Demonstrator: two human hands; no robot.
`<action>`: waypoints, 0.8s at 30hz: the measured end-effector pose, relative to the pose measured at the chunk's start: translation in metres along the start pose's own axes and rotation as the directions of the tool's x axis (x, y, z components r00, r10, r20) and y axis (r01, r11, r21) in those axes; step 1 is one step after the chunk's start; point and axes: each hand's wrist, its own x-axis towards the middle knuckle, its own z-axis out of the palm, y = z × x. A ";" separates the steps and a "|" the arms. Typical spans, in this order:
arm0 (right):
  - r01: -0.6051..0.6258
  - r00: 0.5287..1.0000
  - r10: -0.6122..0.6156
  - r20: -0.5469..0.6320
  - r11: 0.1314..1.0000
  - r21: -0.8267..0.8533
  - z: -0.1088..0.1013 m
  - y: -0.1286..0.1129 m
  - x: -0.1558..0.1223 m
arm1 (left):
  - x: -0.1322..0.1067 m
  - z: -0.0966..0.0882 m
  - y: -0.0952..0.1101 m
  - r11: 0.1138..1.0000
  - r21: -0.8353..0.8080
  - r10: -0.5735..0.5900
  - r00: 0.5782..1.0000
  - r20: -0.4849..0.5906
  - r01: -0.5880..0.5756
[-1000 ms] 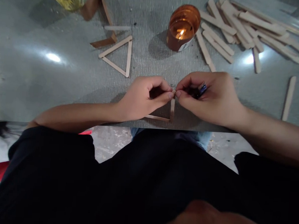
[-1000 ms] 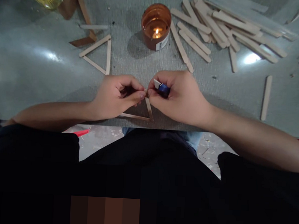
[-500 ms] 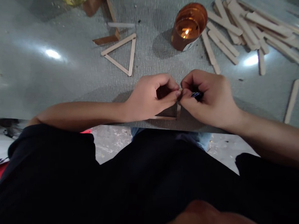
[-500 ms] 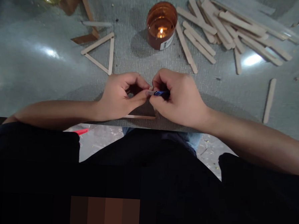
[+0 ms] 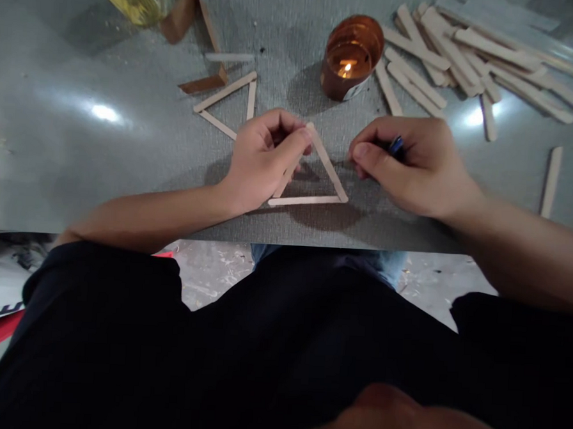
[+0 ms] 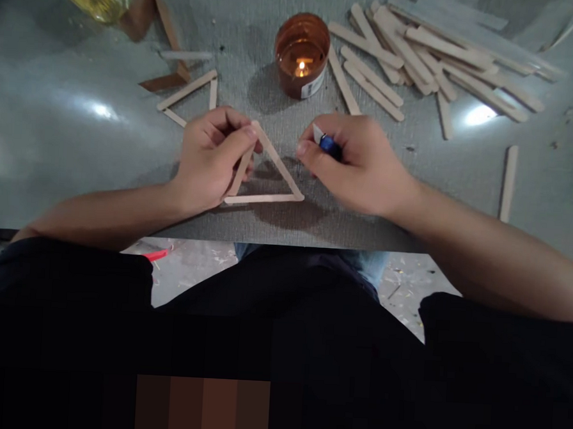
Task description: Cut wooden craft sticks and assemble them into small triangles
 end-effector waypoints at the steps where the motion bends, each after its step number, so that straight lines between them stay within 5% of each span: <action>1: -0.002 0.999 0.002 0.045 1.000 0.009 -0.003 0.002 0.000 | 0.000 -0.003 0.001 1.000 0.003 -0.010 1.000 -0.019 0.010; 6: -0.027 0.971 -0.001 0.238 0.993 0.113 -0.011 0.007 -0.002 | 0.001 -0.010 0.006 1.000 0.004 0.005 0.998 -0.064 -0.005; 8: 0.006 0.980 -0.038 0.197 0.987 0.160 -0.009 0.007 -0.004 | 0.001 -0.007 0.006 0.995 0.023 0.102 0.990 -0.093 -0.100; 10: 0.101 0.992 -0.108 0.063 0.989 0.105 -0.007 0.008 -0.007 | 0.001 -0.005 0.006 0.955 0.107 0.293 0.937 -0.189 -0.277; 12: 0.280 0.956 -0.285 -0.066 0.957 -0.075 -0.007 0.011 -0.010 | 0.000 -0.006 0.005 0.840 0.266 0.537 0.793 -0.287 -0.473; 15: 0.543 0.771 -0.625 -0.123 0.746 -0.387 -0.008 0.019 -0.011 | -0.001 -0.018 -0.003 0.528 0.570 0.835 0.506 -0.214 -0.630; 17: 0.593 0.678 -0.724 -0.131 0.643 -0.485 -0.011 0.023 -0.010 | 0.001 -0.027 -0.010 0.354 0.699 0.899 0.431 -0.072 -0.621; 19: 0.596 0.631 -0.764 -0.136 0.590 -0.545 -0.013 0.026 -0.009 | 0.006 -0.033 -0.017 0.294 0.745 0.915 0.403 -0.037 -0.599; 23: 0.564 0.557 -0.824 -0.105 0.468 -0.681 -0.019 0.025 -0.009 | 0.017 -0.033 -0.021 0.105 0.573 0.992 0.126 -0.003 -0.813; 24: 0.553 0.560 -0.823 -0.094 0.456 -0.697 -0.021 0.025 -0.010 | 0.017 -0.032 -0.021 0.080 0.517 0.996 0.086 -0.013 -0.852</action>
